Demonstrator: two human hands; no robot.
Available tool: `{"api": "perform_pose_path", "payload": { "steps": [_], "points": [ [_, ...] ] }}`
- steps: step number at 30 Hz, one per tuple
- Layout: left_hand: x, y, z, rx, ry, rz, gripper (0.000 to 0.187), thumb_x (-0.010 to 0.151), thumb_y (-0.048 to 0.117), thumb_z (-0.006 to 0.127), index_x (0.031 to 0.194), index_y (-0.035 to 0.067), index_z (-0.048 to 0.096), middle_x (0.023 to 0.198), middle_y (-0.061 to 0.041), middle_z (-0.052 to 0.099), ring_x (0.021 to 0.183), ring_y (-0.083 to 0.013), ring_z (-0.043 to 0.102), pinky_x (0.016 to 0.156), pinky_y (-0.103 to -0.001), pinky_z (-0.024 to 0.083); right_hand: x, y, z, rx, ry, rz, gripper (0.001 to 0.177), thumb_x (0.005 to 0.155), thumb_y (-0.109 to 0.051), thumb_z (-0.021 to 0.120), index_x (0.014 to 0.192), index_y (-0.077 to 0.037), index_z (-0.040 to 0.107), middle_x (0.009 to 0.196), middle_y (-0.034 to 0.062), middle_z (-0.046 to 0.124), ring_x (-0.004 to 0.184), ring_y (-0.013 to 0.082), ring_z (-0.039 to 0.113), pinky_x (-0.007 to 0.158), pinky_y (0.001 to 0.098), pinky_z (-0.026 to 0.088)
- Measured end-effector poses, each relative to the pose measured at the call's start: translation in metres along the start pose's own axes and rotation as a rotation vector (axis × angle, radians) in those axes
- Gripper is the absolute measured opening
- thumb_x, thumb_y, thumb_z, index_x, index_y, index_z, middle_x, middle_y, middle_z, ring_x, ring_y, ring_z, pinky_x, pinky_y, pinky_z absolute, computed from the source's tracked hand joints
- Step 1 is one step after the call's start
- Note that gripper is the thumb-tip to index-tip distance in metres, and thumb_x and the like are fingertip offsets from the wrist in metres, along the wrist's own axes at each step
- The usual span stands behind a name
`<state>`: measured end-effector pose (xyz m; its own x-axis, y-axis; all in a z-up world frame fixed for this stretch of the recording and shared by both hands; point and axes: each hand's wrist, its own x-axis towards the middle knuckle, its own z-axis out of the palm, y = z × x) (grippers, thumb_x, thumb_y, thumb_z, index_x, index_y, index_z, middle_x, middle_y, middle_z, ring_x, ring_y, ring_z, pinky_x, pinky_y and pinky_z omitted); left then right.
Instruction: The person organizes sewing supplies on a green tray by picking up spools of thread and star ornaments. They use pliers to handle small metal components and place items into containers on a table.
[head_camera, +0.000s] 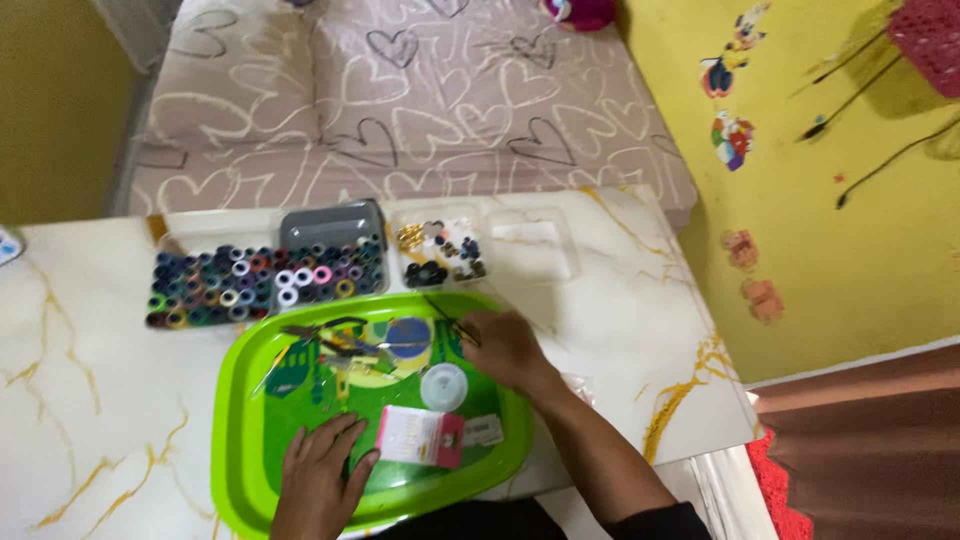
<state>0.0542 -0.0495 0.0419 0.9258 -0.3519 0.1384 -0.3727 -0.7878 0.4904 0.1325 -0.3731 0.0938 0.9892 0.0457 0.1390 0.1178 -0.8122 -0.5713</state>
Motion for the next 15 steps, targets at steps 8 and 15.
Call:
{"api": "perform_pose_path", "payload": {
  "steps": [8,15],
  "points": [
    [-0.002,-0.025,0.027,0.013,0.015,-0.003,0.054,0.080,0.044,0.071,0.128,0.017,0.066,0.135,-0.004,0.061,0.129,-0.0235,0.054,0.115,-0.056,0.029,0.059,0.095,-0.093,-0.086,0.230,0.389,0.017,0.081,-0.019,0.076,0.089,-0.004,0.075,0.076,0.0123,0.076,0.066,0.0242,0.073,0.067,0.0358,0.059],
    [0.000,-0.018,0.020,0.011,-0.046,-0.068,0.054,0.083,0.041,0.072,0.132,0.019,0.067,0.135,-0.002,0.062,0.130,-0.0219,0.054,0.118,-0.053,0.027,0.101,0.136,-0.084,-0.391,-0.044,0.448,0.020,0.074,-0.019,0.078,0.085,-0.003,0.077,0.082,0.0185,0.075,0.078,0.0333,0.074,0.073,0.0428,0.059]
  ]
}}
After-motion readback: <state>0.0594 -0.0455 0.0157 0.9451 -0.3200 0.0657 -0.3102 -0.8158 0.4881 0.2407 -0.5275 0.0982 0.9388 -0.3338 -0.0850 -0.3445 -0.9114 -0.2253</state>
